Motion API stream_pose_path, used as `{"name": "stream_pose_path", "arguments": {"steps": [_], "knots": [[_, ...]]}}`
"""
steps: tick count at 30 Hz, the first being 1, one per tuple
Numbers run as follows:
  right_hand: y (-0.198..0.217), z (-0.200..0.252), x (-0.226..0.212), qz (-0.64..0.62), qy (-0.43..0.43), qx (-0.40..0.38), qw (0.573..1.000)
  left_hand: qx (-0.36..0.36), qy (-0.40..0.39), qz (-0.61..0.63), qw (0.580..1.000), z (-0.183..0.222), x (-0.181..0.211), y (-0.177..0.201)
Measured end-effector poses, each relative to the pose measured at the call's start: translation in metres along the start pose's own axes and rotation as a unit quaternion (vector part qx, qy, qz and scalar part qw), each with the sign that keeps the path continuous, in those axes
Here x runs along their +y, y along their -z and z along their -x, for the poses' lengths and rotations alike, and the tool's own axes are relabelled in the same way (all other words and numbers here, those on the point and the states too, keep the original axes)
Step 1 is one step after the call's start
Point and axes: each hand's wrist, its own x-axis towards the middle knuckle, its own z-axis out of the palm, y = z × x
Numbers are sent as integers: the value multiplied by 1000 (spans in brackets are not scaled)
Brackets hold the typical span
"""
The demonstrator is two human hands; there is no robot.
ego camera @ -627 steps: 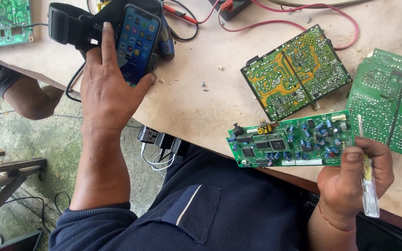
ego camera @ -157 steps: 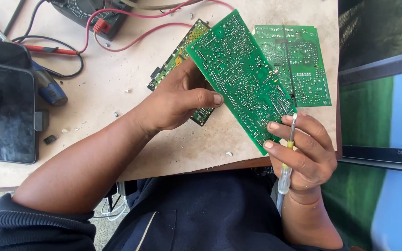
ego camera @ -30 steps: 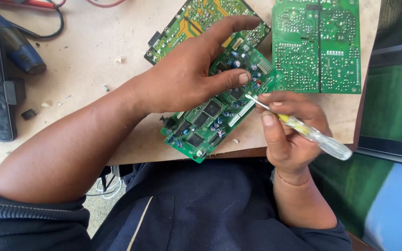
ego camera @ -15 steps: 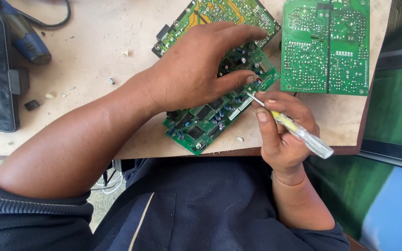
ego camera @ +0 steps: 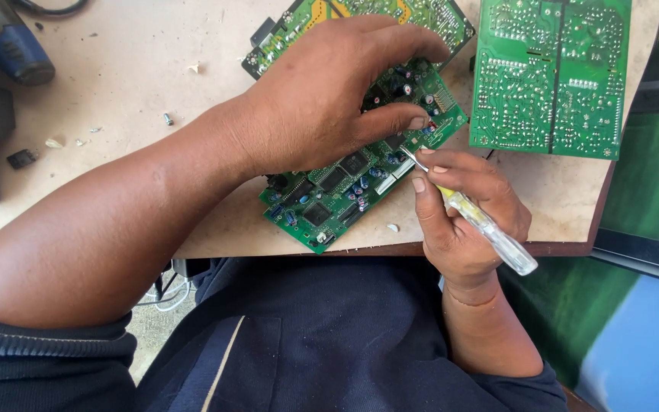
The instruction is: Inspecting and scraping electronic circuit boards with a small tool on a repair bench to clean or repair traces.
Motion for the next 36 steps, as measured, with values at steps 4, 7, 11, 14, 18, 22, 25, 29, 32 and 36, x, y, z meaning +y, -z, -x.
{"name": "stream_pose_path", "arguments": {"steps": [4,7,11,14,18,22,25,29,32,36], "knots": [[-1,-2,0,-5,-6,-10,1000,3,-4,-1,1000,0,0,0],[-2,-3,-1,-16,-20,-7,1000,6,-3,-7,1000,0,-1,-1],[-2,-2,-1,4,-20,1,1000,6,-3,-2,1000,0,-1,-1],[-2,-2,0,0,-11,-2,1000,5,1,-9,1000,0,-2,-2],[-2,-2,1,-1,-16,0,1000,6,-3,-7,1000,-1,-2,-1],[-3,-2,1,-4,-10,-1,1000,12,-9,-2,1000,0,-2,-1],[-2,-2,0,-5,-19,1,1000,10,-10,-5,1000,0,-2,-1],[-3,-1,1,-8,-8,11,1000,8,-3,-11,1000,0,-3,-2],[-3,0,1,-7,-3,5,1000,12,-6,-11,1000,1,-3,-3],[-3,-1,0,-3,-11,8,1000,9,-6,-12,1000,0,-2,-2]]}}
